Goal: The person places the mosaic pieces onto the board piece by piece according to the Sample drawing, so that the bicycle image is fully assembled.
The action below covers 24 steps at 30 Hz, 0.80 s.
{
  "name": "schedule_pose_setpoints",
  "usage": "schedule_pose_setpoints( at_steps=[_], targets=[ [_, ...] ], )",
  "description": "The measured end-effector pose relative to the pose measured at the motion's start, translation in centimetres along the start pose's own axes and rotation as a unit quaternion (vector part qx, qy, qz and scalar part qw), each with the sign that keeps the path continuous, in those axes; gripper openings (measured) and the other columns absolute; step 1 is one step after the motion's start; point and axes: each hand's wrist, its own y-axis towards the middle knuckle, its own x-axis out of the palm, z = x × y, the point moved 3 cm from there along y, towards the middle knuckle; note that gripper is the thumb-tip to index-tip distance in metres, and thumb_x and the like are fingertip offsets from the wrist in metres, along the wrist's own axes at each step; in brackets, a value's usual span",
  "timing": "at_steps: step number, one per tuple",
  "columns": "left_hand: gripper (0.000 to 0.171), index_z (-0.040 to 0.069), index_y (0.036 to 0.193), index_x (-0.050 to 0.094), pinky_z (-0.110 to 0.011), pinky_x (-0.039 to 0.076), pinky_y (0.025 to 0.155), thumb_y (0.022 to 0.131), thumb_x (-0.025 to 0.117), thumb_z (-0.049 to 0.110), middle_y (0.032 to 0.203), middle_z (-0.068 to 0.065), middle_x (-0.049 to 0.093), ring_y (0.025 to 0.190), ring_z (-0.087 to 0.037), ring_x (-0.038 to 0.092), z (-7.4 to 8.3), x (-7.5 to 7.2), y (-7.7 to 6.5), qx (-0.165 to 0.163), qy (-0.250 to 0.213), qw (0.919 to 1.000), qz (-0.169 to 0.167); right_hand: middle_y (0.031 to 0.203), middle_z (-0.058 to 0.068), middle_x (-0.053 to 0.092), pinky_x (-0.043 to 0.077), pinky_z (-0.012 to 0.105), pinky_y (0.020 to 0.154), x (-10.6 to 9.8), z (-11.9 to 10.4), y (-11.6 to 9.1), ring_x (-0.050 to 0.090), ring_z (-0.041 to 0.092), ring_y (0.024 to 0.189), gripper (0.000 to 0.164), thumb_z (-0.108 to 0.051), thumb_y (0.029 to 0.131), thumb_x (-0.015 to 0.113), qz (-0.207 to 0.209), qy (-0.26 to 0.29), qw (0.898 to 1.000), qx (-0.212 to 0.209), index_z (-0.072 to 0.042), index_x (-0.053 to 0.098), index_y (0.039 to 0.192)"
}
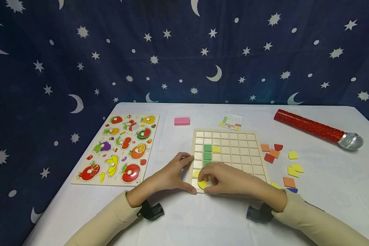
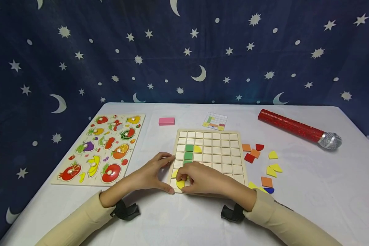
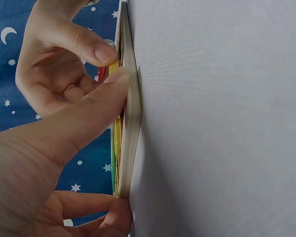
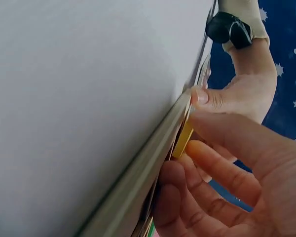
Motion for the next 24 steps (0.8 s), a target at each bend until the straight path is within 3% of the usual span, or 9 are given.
schedule_pose_setpoints(
  at_steps=[13,24],
  targets=[
    [0.103,-0.009,0.144,0.039,-0.044,0.036,0.108,0.063,0.093,0.025,0.141,-0.018,0.037,0.127,-0.028,0.044,0.0,-0.1,-0.1,0.007,0.0,1.0,0.002,0.084,-0.007,0.054,0.043,0.021,0.066,0.5,-0.5,1.0,0.047,0.005,0.069,0.016,-0.014,0.08,0.075,0.024,-0.037,0.999,-0.005,-0.013,0.07,0.095],
    [0.103,-0.009,0.144,0.039,-0.044,0.036,0.108,0.063,0.093,0.025,0.142,-0.019,0.036,0.127,-0.028,0.044,0.0,0.0,-0.1,0.007,0.004,1.0,0.001,0.081,-0.006,0.054,0.042,0.021,0.064,0.6,-0.6,1.4,0.047,0.007,0.069,0.015,-0.013,0.081,0.075,0.024,-0.034,0.999,-0.01,-0.011,0.071,0.095]
  ],
)
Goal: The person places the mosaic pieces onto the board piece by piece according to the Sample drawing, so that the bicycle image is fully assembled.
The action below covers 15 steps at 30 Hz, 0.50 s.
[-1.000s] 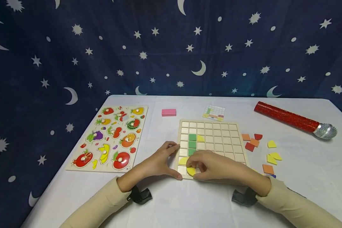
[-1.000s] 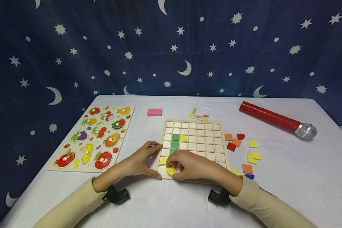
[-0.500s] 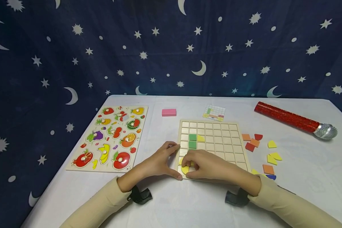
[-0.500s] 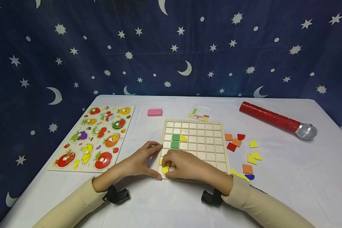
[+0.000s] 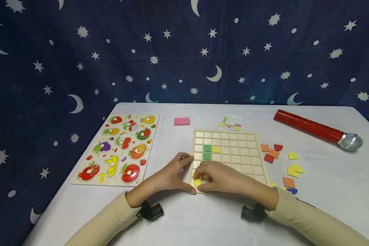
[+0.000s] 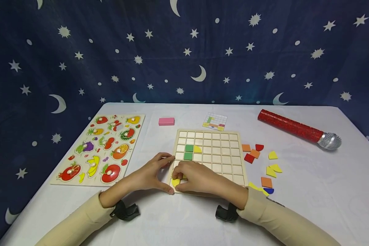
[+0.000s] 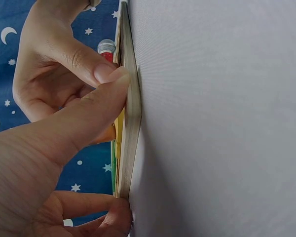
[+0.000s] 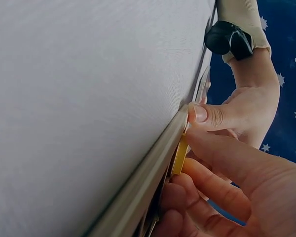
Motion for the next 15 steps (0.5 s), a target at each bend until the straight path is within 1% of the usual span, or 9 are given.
schedule_pose_setpoints(
  at_steps=[6,11,15],
  targets=[
    [0.103,-0.009,0.144,0.039,-0.044,0.036,0.108,0.064,0.093,0.026,0.142,-0.019,0.036,0.127,-0.028,0.044,0.05,-0.06,0.0,0.005,0.0,1.0,0.0,0.082,-0.005,0.053,0.042,0.021,0.067,-0.01,-0.27,0.14,0.047,0.008,0.072,0.015,-0.012,0.082,0.075,-0.005,0.014,1.0,0.001,-0.009,0.07,0.096],
    [0.102,-0.009,0.144,0.039,-0.044,0.035,0.109,0.064,0.093,0.026,0.143,-0.019,0.036,0.129,-0.028,0.042,-0.02,0.0,0.01,0.005,-0.001,1.0,0.0,0.08,-0.005,0.052,0.042,0.021,0.067,-0.06,-0.21,0.07,0.047,0.008,0.072,0.014,-0.009,0.08,0.075,-0.004,0.005,1.0,0.0,-0.009,0.069,0.092],
    [0.102,-0.008,0.144,0.039,-0.045,0.034,0.109,0.064,0.093,0.026,0.143,-0.019,0.036,0.13,-0.028,0.042,-0.09,0.04,0.02,0.002,0.001,1.0,-0.001,0.081,-0.006,0.052,0.043,0.021,0.067,-0.04,-0.06,0.04,0.047,0.007,0.071,0.014,-0.008,0.079,0.075,-0.008,0.008,1.0,0.001,-0.009,0.069,0.093]
  ],
)
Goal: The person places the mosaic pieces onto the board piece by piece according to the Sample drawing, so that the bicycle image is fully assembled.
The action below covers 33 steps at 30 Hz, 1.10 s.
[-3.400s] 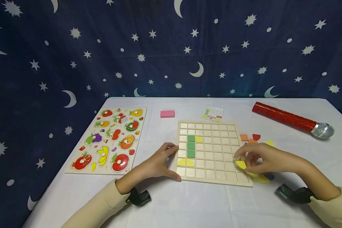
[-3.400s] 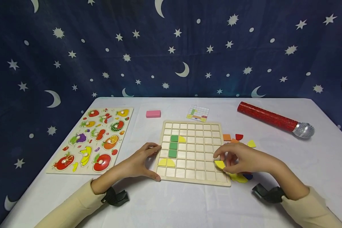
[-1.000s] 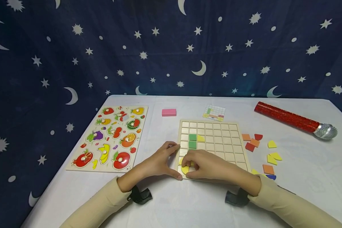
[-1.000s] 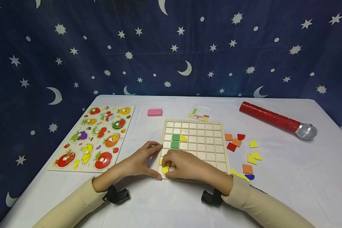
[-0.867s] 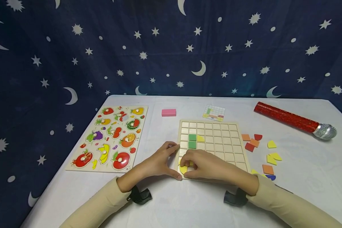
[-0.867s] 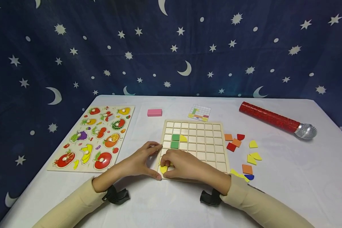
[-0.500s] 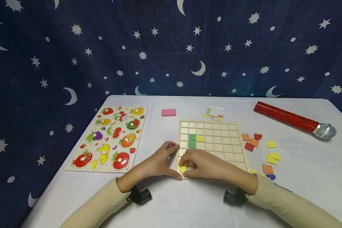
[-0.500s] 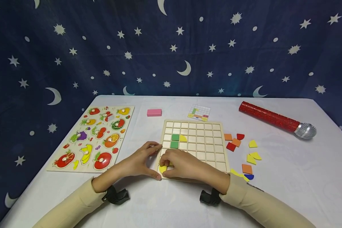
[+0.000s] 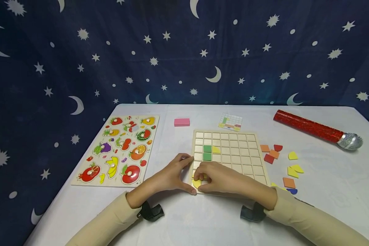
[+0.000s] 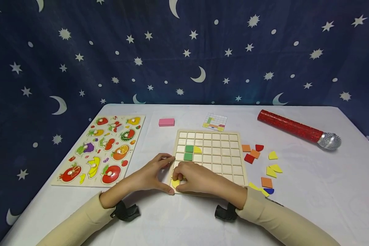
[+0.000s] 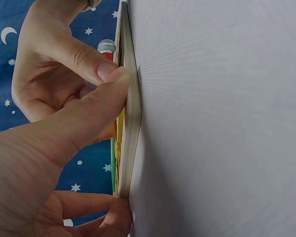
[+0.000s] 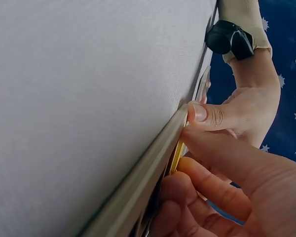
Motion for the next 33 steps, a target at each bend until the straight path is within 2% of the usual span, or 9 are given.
schedule_pose_setpoints(
  at_steps=[9,16,21,29,33],
  targets=[
    [0.102,-0.008,0.144,0.039,-0.044,0.034,0.11,0.064,0.093,0.025,0.144,-0.018,0.036,0.13,-0.028,0.041,0.0,0.0,0.1,-0.006,-0.003,1.0,-0.001,0.082,-0.006,0.055,0.043,0.021,0.064,-0.5,0.7,-0.6,0.047,0.006,0.068,0.023,-0.007,0.08,0.075,-0.01,0.03,0.999,0.015,-0.01,0.068,0.102],
    [0.103,-0.008,0.144,0.039,-0.044,0.034,0.11,0.063,0.093,0.025,0.143,-0.019,0.036,0.129,-0.028,0.042,-0.1,0.1,0.1,-0.006,-0.005,1.0,0.001,0.078,-0.007,0.056,0.041,0.02,0.057,-1.3,1.2,-1.9,0.047,0.003,0.06,0.033,-0.01,0.081,0.077,-0.002,0.059,0.998,0.038,-0.01,0.065,0.112],
    [0.103,-0.009,0.144,0.039,-0.043,0.035,0.109,0.063,0.093,0.025,0.143,-0.018,0.036,0.127,-0.027,0.043,-0.1,0.1,0.1,-0.003,-0.007,1.0,0.001,0.08,-0.007,0.057,0.04,0.019,0.054,-2.1,1.5,-3.0,0.048,0.004,0.061,0.036,-0.011,0.082,0.076,0.002,0.071,0.996,0.057,-0.011,0.064,0.116],
    [0.103,-0.009,0.144,0.039,-0.044,0.035,0.109,0.063,0.093,0.024,0.143,-0.019,0.036,0.128,-0.027,0.043,-0.1,0.1,0.1,-0.008,-0.011,0.9999,0.001,0.082,-0.006,0.058,0.043,0.02,0.059,-3.6,2.0,-4.1,0.049,0.005,0.066,0.025,-0.009,0.083,0.076,0.015,0.054,0.998,0.042,-0.011,0.069,0.106],
    [0.103,-0.009,0.144,0.038,-0.044,0.034,0.11,0.063,0.093,0.024,0.143,-0.019,0.035,0.129,-0.027,0.042,0.0,0.1,0.1,-0.009,-0.013,0.9999,-0.001,0.082,-0.007,0.059,0.046,0.02,0.061,-4.2,2.4,-5.0,0.05,0.007,0.069,0.022,-0.012,0.083,0.077,0.018,0.054,0.997,0.055,-0.013,0.07,0.103]
  ],
)
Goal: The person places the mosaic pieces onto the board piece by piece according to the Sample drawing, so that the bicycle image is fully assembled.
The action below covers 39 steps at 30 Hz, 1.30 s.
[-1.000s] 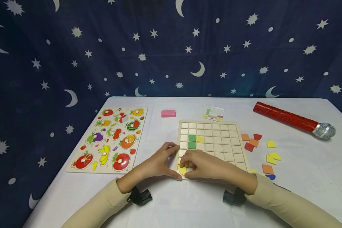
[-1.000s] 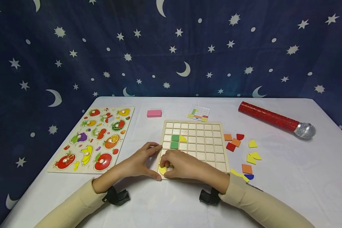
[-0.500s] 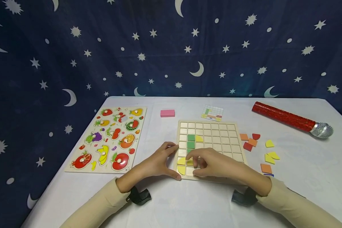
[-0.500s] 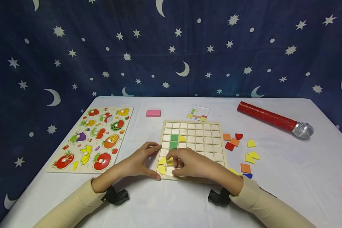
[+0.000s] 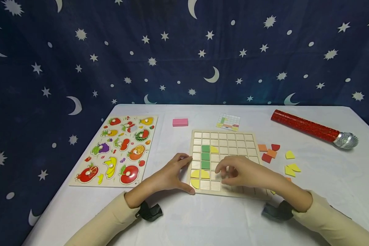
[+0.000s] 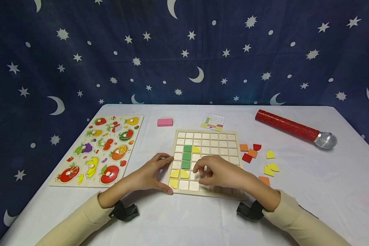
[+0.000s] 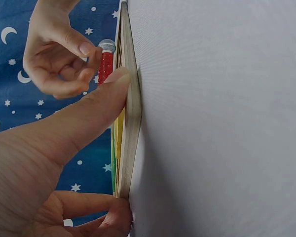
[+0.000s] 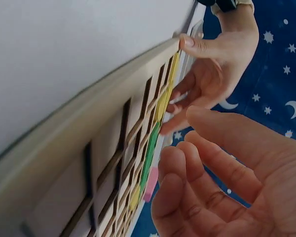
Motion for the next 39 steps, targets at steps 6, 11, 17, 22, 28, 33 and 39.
schedule_pose_setpoints(
  at_steps=[6,11,17,22,28,33,39],
  targets=[
    [0.104,-0.009,0.144,0.038,-0.043,0.035,0.109,0.063,0.093,0.024,0.143,-0.019,0.035,0.128,-0.027,0.043,0.0,0.0,0.0,0.003,0.002,1.0,0.001,0.086,-0.007,0.061,0.049,0.022,0.063,-1.3,1.1,-1.6,0.053,0.007,0.071,0.022,-0.018,0.083,0.077,0.004,-0.003,1.0,0.025,-0.013,0.071,0.104],
    [0.104,-0.009,0.144,0.038,-0.043,0.035,0.109,0.063,0.093,0.024,0.143,-0.019,0.035,0.128,-0.027,0.042,0.1,-0.1,0.1,0.002,0.005,1.0,0.001,0.089,-0.008,0.063,0.05,0.023,0.064,-2.8,1.8,-3.2,0.054,0.005,0.071,0.025,-0.022,0.084,0.076,0.015,-0.012,1.0,0.016,-0.011,0.07,0.106],
    [0.104,-0.009,0.145,0.038,-0.043,0.035,0.109,0.063,0.093,0.024,0.143,-0.018,0.035,0.129,-0.027,0.042,0.0,-0.1,0.1,-0.001,0.005,1.0,0.0,0.092,-0.007,0.065,0.05,0.023,0.064,-4.2,2.5,-4.9,0.054,0.002,0.072,0.026,-0.019,0.084,0.077,0.036,-0.018,0.999,-0.021,-0.009,0.069,0.106],
    [0.104,-0.009,0.144,0.038,-0.043,0.035,0.109,0.063,0.093,0.025,0.143,-0.018,0.035,0.128,-0.027,0.042,0.0,0.0,0.1,-0.001,0.006,1.0,-0.001,0.093,-0.008,0.065,0.049,0.024,0.062,-4.9,3.7,-6.0,0.055,0.002,0.073,0.027,-0.019,0.084,0.078,0.033,-0.021,0.999,-0.008,-0.009,0.069,0.107],
    [0.104,-0.008,0.145,0.038,-0.043,0.035,0.109,0.063,0.093,0.025,0.143,-0.018,0.035,0.128,-0.027,0.042,0.0,0.0,0.1,-0.002,0.005,1.0,-0.001,0.089,-0.009,0.061,0.049,0.024,0.058,-5.3,5.1,-6.9,0.054,0.004,0.07,0.022,-0.018,0.083,0.078,0.026,-0.016,0.999,0.021,-0.011,0.07,0.103],
    [0.104,-0.008,0.145,0.038,-0.043,0.034,0.11,0.063,0.093,0.024,0.144,-0.019,0.035,0.128,-0.027,0.042,0.0,0.0,0.1,-0.004,0.001,1.0,-0.001,0.084,-0.011,0.058,0.049,0.023,0.057,-5.3,6.3,-7.3,0.053,0.004,0.067,0.018,-0.019,0.084,0.077,-0.011,-0.004,0.999,0.031,-0.011,0.069,0.098],
    [0.104,-0.008,0.145,0.038,-0.043,0.035,0.109,0.063,0.093,0.024,0.144,-0.019,0.035,0.128,-0.027,0.042,0.1,0.0,0.1,-0.004,0.0,1.0,0.0,0.076,-0.012,0.055,0.045,0.023,0.058,-4.8,7.3,-7.6,0.05,0.004,0.067,0.021,-0.028,0.079,0.081,-0.074,0.0,0.996,0.058,-0.019,0.064,0.087]
  ],
)
